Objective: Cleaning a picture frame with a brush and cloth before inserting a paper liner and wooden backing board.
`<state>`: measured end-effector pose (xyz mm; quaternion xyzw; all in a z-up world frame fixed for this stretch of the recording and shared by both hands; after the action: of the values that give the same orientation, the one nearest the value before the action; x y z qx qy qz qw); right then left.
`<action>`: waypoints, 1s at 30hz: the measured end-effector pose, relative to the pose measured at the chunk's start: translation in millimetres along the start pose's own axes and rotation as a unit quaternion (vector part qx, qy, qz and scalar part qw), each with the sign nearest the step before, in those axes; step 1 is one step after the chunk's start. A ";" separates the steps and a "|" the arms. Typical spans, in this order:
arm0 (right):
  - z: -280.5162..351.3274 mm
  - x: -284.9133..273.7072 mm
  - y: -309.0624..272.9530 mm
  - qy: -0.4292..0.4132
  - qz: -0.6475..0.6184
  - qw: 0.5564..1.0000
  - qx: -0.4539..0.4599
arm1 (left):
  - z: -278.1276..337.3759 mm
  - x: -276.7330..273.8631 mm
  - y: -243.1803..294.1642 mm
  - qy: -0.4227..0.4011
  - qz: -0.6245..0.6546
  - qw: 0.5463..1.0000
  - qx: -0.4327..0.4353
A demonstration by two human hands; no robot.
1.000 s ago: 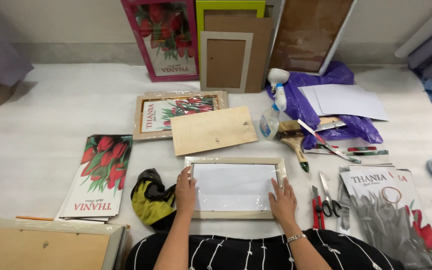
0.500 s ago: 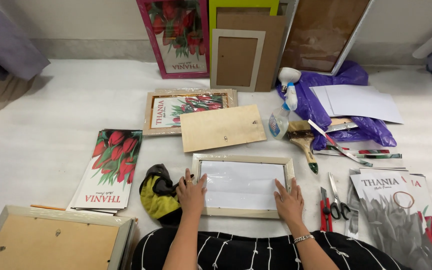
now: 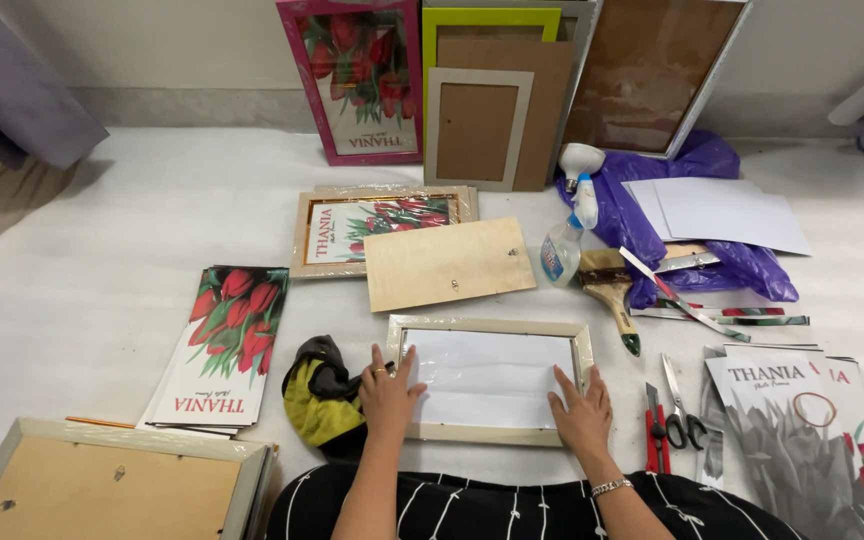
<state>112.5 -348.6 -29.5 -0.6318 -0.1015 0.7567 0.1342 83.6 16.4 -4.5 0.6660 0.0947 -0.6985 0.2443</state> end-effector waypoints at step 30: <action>-1.8 -1.5 -12.7 -0.085 0.029 0.996 0.005 | -1.1 17.0 -1.0 -0.138 0.038 0.990 -0.008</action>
<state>115.5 -337.2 -24.4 -0.5672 -0.0903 0.8116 0.1068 84.3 14.1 -21.4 0.5644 0.0400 -0.7732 0.2863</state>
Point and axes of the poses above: each hand's wrist, its own z-axis away from the middle knuckle, its own x-axis out of the palm, y = z × x, the point moved 6 cm from there along -z, towards the middle knuckle, and after that the axes turned 10 degrees about -x, right-handed, at the moved point
